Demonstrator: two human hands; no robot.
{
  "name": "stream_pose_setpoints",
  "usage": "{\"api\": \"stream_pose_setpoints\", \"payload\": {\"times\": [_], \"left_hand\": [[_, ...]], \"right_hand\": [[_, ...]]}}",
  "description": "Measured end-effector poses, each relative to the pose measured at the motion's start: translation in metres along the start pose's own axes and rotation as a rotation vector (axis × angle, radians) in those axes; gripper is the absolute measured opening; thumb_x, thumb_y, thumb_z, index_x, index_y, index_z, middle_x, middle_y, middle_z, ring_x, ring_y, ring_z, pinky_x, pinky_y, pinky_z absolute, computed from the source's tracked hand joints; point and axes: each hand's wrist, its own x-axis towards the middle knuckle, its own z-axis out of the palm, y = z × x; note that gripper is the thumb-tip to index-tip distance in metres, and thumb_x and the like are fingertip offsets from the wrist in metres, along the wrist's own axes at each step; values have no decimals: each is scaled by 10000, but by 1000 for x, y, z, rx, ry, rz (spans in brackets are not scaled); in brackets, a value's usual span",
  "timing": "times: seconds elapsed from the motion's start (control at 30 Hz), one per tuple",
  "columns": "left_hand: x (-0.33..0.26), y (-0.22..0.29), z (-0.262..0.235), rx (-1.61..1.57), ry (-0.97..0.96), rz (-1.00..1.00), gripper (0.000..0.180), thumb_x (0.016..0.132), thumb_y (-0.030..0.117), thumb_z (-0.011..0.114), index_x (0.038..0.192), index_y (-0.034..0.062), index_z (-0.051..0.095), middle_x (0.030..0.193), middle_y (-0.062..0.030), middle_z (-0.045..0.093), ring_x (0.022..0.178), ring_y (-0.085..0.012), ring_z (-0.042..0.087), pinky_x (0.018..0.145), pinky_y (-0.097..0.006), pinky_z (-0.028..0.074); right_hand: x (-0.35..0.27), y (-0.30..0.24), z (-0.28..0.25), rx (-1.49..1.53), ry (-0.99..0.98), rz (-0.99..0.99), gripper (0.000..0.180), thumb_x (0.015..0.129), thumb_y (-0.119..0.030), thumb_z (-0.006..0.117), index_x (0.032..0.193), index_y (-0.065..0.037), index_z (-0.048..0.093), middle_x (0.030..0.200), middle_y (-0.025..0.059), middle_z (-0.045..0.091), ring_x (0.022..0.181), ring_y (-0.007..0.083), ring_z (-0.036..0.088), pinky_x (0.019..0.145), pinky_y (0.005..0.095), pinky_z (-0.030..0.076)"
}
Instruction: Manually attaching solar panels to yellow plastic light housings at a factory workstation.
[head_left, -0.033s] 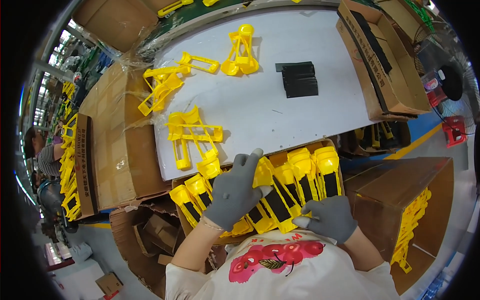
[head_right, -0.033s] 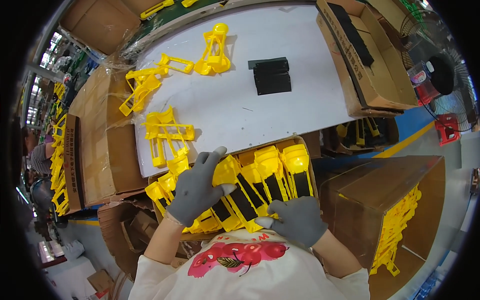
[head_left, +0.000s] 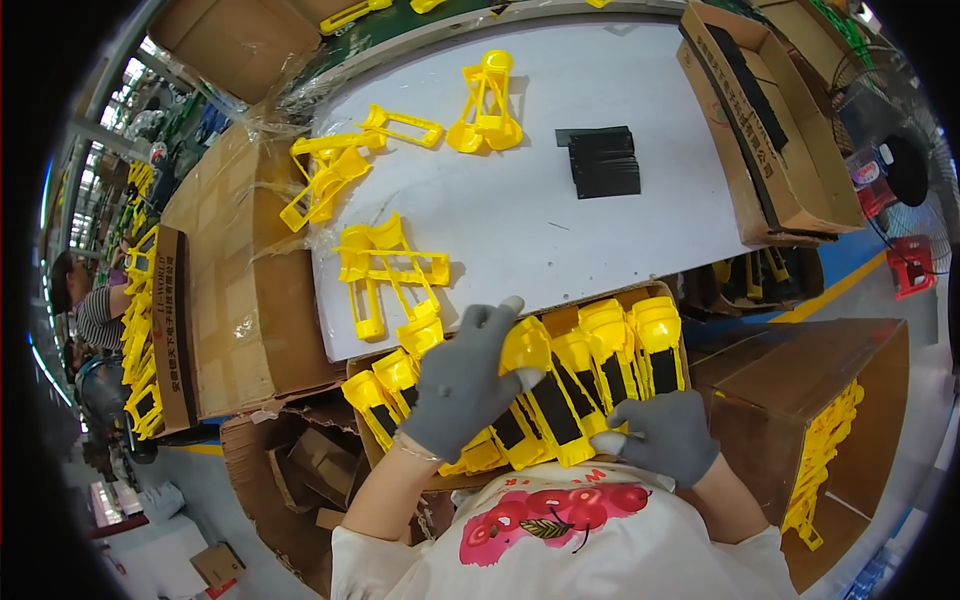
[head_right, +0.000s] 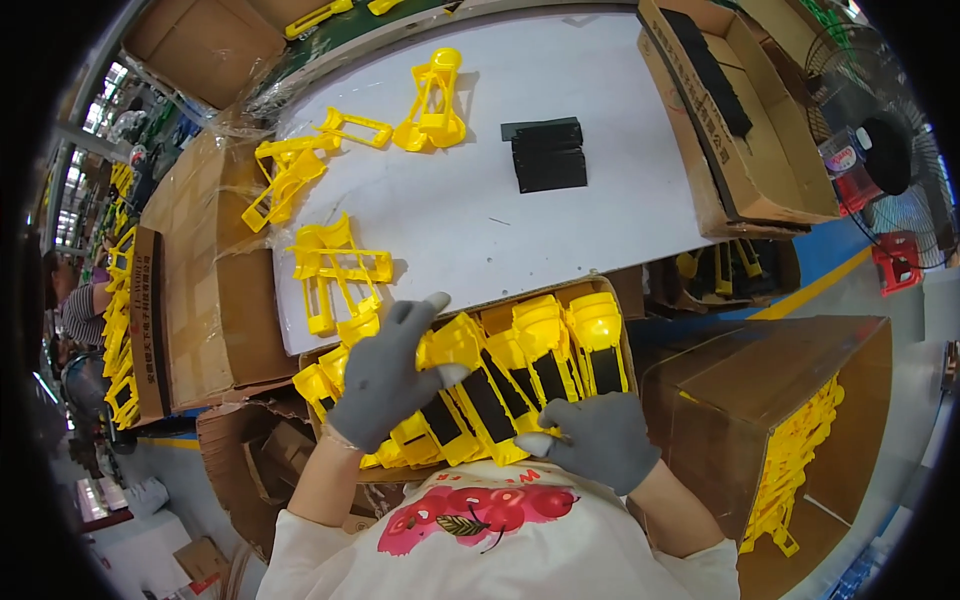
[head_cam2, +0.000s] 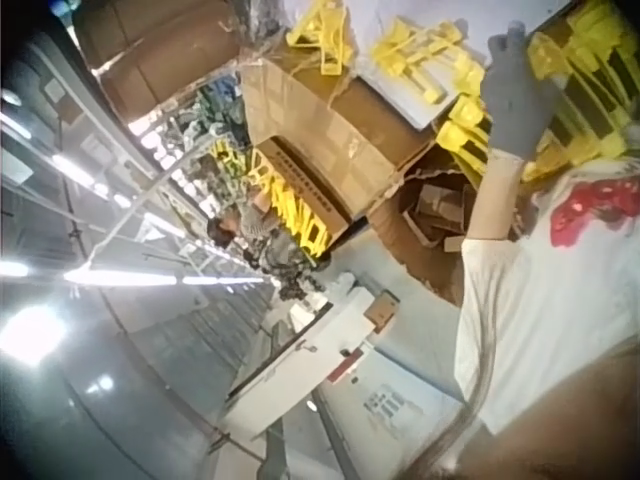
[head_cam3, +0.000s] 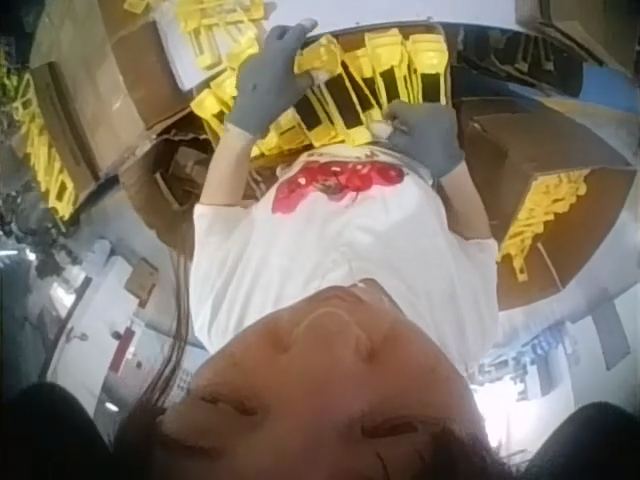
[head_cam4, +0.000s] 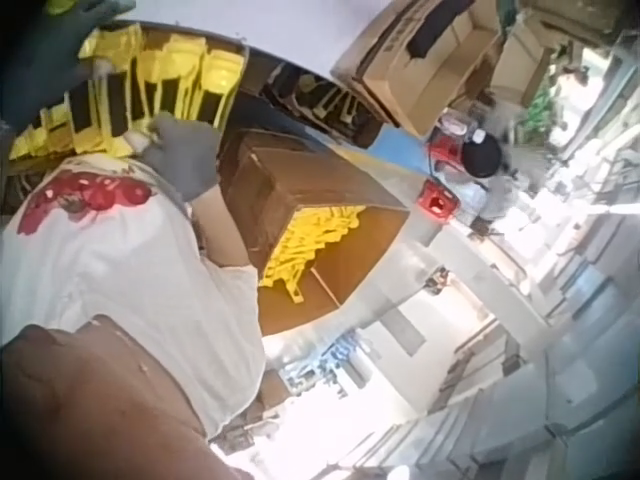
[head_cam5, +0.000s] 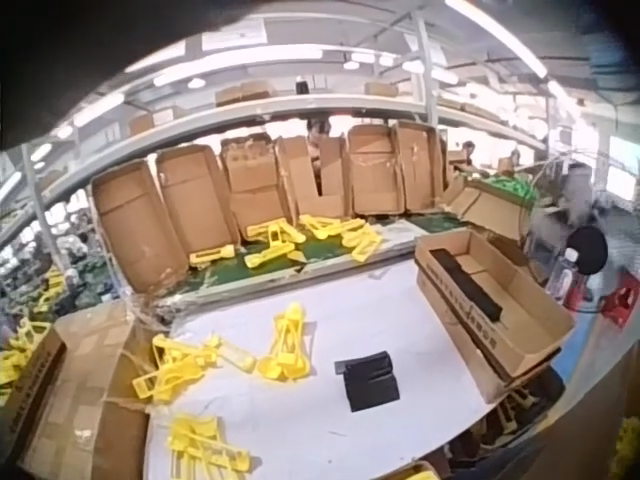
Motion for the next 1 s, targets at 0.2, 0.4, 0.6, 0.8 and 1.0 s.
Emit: {"api": "stream_pose_setpoints", "payload": {"times": [0.2,0.4,0.6,0.8,1.0], "left_hand": [[47,-99,-56,267,439,-75,286,700,46,698,976,119,681,1031,-58,637,942,-269,599,793,-361,511],[68,-181,-52,579,332,85,260,687,-4,643,921,100,686,1026,-89,646,982,-292,578,819,-370,500],[85,-159,-74,-100,235,-113,189,777,129,697,937,29,684,843,-106,680,751,-200,643,715,-305,494],[96,-148,-77,-775,165,-318,235,848,186,669,986,-3,645,783,-54,631,646,-119,604,565,-222,455],[66,-130,-84,-1219,139,-328,373,864,183,610,1182,6,527,851,-96,599,627,-124,614,411,-161,422]], "right_hand": [[33,27,-38,64,244,115,252,793,-346,715,753,-99,682,557,63,598,475,196,587,472,290,436],[96,43,-52,78,291,75,147,814,-178,689,835,-32,683,671,77,659,554,137,593,540,239,455],[133,41,-49,64,189,42,193,823,-252,695,855,-62,688,662,71,650,564,150,602,558,258,466],[158,43,-47,76,191,50,240,821,-362,684,838,-123,686,665,57,657,597,228,640,572,329,488],[166,91,-64,-17,441,73,172,820,-226,696,879,-66,672,713,75,658,605,188,617,570,277,468]]}}
